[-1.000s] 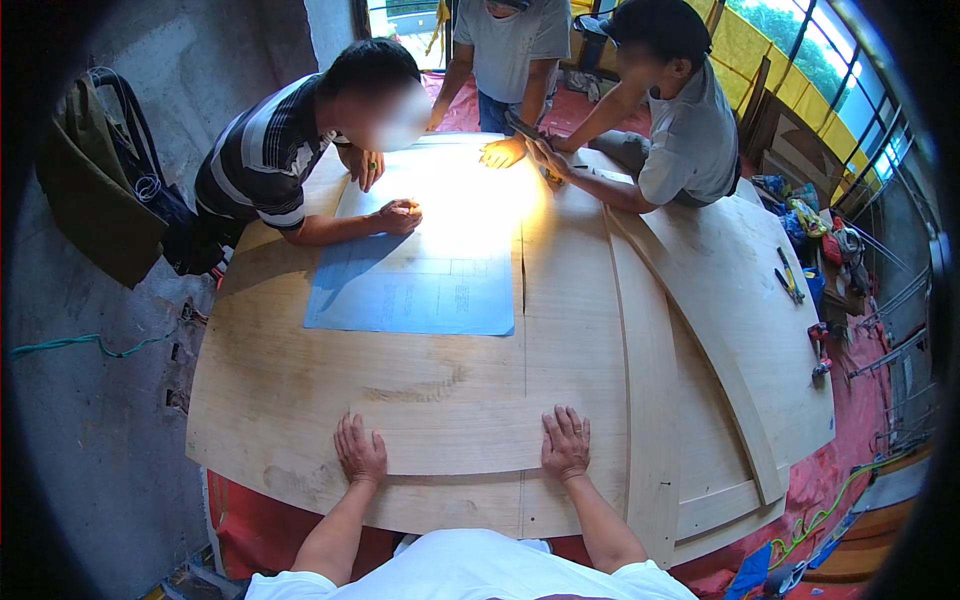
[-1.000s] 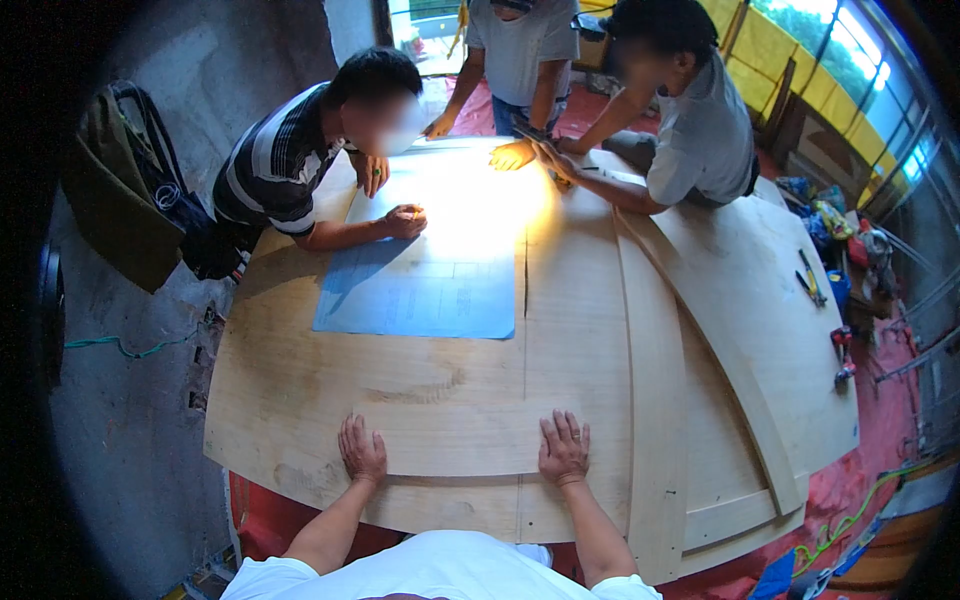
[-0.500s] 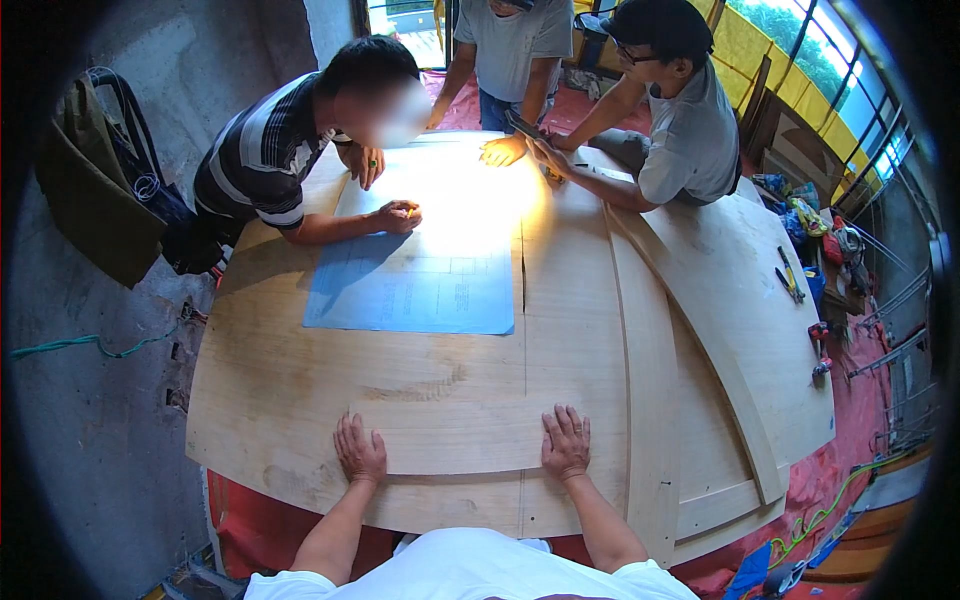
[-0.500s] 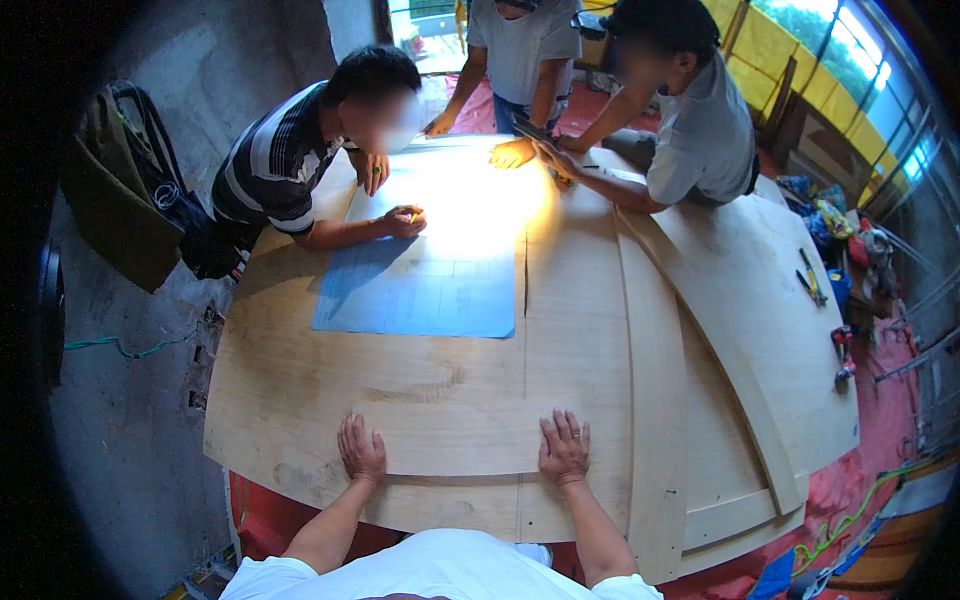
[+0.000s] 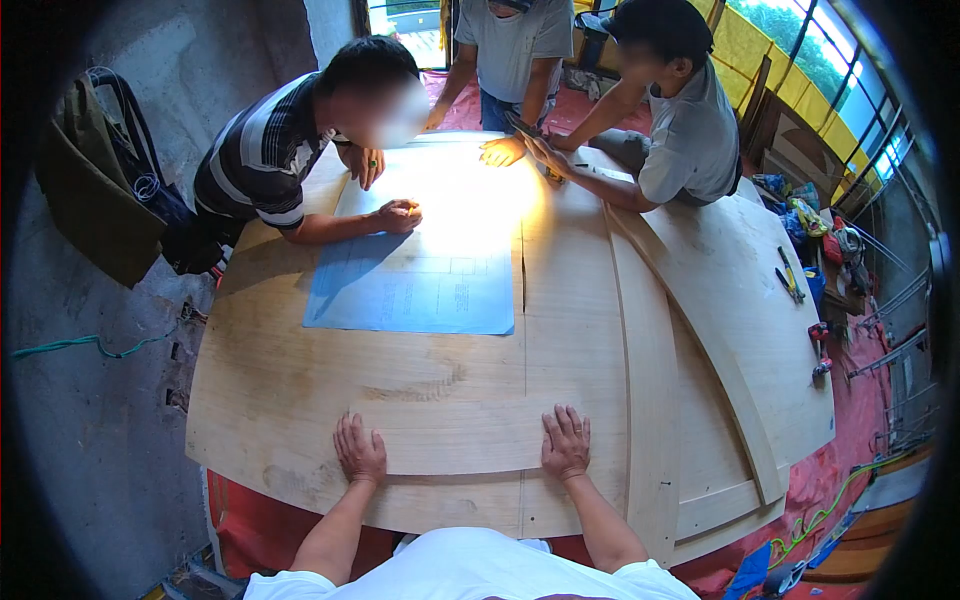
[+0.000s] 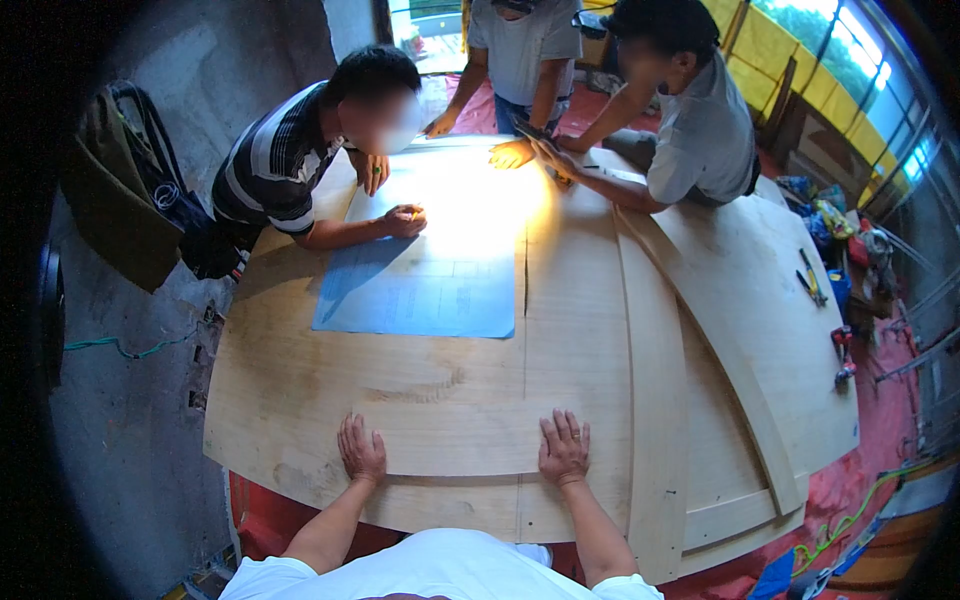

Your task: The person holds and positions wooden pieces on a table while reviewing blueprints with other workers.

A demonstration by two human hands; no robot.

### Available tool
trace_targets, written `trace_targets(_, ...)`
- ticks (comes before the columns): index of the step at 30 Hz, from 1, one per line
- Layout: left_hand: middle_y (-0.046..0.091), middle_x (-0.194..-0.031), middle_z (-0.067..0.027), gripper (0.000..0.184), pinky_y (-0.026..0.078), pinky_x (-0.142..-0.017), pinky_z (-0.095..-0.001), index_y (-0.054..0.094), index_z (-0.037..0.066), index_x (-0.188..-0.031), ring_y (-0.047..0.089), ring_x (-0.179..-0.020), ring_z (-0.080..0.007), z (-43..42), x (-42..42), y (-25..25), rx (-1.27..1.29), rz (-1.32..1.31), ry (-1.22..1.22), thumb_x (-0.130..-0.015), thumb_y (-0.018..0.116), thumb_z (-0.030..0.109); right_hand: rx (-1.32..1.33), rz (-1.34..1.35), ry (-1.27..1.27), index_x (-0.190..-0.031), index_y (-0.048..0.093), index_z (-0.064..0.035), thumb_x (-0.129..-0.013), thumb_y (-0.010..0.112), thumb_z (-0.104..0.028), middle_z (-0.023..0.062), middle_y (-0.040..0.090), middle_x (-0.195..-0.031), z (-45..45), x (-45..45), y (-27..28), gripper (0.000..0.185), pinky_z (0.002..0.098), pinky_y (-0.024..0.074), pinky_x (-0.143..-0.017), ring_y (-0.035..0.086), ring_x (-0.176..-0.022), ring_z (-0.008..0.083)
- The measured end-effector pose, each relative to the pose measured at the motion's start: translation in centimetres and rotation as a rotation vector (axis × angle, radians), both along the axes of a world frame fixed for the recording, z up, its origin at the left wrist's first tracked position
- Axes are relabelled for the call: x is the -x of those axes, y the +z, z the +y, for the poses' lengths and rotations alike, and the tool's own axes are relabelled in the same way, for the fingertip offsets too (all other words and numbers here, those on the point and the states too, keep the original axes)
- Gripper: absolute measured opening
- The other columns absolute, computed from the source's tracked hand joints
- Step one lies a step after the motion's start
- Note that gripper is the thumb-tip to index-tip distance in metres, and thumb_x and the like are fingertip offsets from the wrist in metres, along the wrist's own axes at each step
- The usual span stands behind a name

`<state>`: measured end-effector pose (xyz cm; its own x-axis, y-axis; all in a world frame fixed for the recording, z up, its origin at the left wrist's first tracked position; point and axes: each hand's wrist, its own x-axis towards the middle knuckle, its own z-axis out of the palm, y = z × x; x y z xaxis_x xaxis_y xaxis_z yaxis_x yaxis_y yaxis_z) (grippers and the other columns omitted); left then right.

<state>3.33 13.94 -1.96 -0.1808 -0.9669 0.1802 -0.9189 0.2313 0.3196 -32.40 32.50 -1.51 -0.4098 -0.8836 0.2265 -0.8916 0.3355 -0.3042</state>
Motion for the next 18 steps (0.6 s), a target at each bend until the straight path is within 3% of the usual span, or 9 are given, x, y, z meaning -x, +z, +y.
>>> trace_targets(18, 0.042, -0.142, -0.0215, 0.056, 0.025, -0.114, -0.0529, 0.043, 0.006, -0.138, 0.036, -0.135, -0.0376, -0.11, -0.24, -0.7, 0.021, -0.009, -0.001, -0.088, 0.056, 0.029, -0.006, -0.003, 0.005, -0.13, 0.057, -0.0214, -0.08, 0.06, -0.021, 0.0068, 0.047, -0.144, 0.05, 0.03, -0.04, 0.05, 0.06, 0.0224, -0.113, 0.038, -0.138, 0.0289)
